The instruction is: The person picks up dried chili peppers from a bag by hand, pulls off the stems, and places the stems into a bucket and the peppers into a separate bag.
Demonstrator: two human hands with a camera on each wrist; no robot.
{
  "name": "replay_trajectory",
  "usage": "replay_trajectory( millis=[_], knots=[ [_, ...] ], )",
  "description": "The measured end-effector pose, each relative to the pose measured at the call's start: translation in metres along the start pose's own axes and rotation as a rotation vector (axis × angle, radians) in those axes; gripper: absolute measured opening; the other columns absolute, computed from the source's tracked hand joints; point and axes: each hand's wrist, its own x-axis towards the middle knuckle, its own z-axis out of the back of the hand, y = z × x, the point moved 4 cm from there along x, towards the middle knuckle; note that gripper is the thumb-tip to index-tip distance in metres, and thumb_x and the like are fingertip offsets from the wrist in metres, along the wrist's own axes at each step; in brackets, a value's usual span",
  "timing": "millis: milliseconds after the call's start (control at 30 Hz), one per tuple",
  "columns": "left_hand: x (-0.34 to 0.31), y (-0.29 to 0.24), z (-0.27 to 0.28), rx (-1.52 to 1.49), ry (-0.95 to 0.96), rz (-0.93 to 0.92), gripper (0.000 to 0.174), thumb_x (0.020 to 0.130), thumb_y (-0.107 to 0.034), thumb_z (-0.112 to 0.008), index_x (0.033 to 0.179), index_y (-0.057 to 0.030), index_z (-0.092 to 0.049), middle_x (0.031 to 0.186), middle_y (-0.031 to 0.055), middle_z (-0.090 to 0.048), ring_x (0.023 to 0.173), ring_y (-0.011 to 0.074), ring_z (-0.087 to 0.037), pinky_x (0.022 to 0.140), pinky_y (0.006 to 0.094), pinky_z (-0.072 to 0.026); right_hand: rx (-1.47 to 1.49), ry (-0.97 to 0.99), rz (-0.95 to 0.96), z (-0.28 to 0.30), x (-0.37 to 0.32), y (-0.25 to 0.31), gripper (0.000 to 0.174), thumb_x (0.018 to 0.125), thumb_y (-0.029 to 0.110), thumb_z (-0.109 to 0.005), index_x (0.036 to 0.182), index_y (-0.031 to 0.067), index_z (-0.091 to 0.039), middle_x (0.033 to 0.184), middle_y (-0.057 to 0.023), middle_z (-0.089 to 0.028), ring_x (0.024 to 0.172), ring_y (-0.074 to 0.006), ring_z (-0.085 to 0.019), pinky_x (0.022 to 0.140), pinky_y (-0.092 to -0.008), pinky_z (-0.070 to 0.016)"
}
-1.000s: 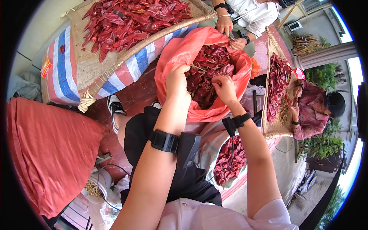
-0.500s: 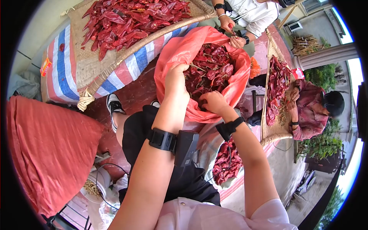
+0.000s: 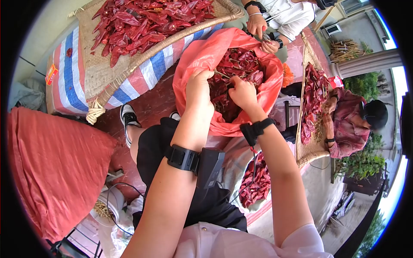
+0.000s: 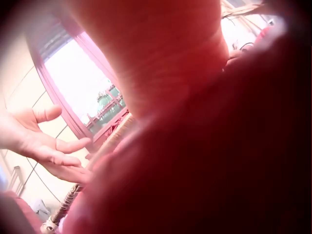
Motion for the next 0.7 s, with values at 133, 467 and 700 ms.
replay_trajectory(
  millis=[133, 467, 700],
  knots=[
    [0.0, -0.001, 0.003, 0.021, -0.052, 0.015, 0.014, 0.069, -0.008, -0.057, 0.082, -0.005, -0.059, 0.082, 0.0005, -0.054, 0.081, 0.0114, -0.046, 0.075, 0.0247, -0.0347, -0.073, 0.062, -0.01, -0.024, 0.023, 0.017, 0.047, 0.07, 0.012, -0.05, 0.117, 0.0127, -0.047, 0.081, -0.0187, -0.064, 0.082, -0.0331, -0.061, 0.081, -0.0403, -0.0434],
    [0.0, 0.004, 0.002, 0.073, -0.055, 0.057, 0.012, 0.068, -0.012, -0.06, 0.08, -0.0096, -0.059, 0.08, -0.0004, -0.052, 0.083, 0.0111, -0.044, 0.076, 0.0269, -0.0326, 0.203, -0.223, 0.124, -0.002, -0.004, -0.004, 0.006, 0.074, 0.012, -0.057, 0.076, 0.0096, -0.063, 0.079, -0.0088, -0.054, 0.08, -0.0277, -0.055, 0.074, -0.0395, -0.0429],
    [-0.006, 0.021, -0.003, 0.111, 0.144, 0.227, 0.057, 0.074, -0.02, -0.062, 0.125, -0.0057, -0.043, 0.127, 0.0112, -0.043, 0.124, 0.0269, -0.032, 0.103, 0.0416, -0.0202, 0.003, -0.548, 0.127, 0.065, -0.016, -0.007, 0.01, 0.074, 0.014, -0.063, 0.082, 0.0098, -0.066, 0.083, -0.0069, -0.053, 0.082, -0.0248, -0.048, 0.07, -0.0345, -0.0385]
  ],
)
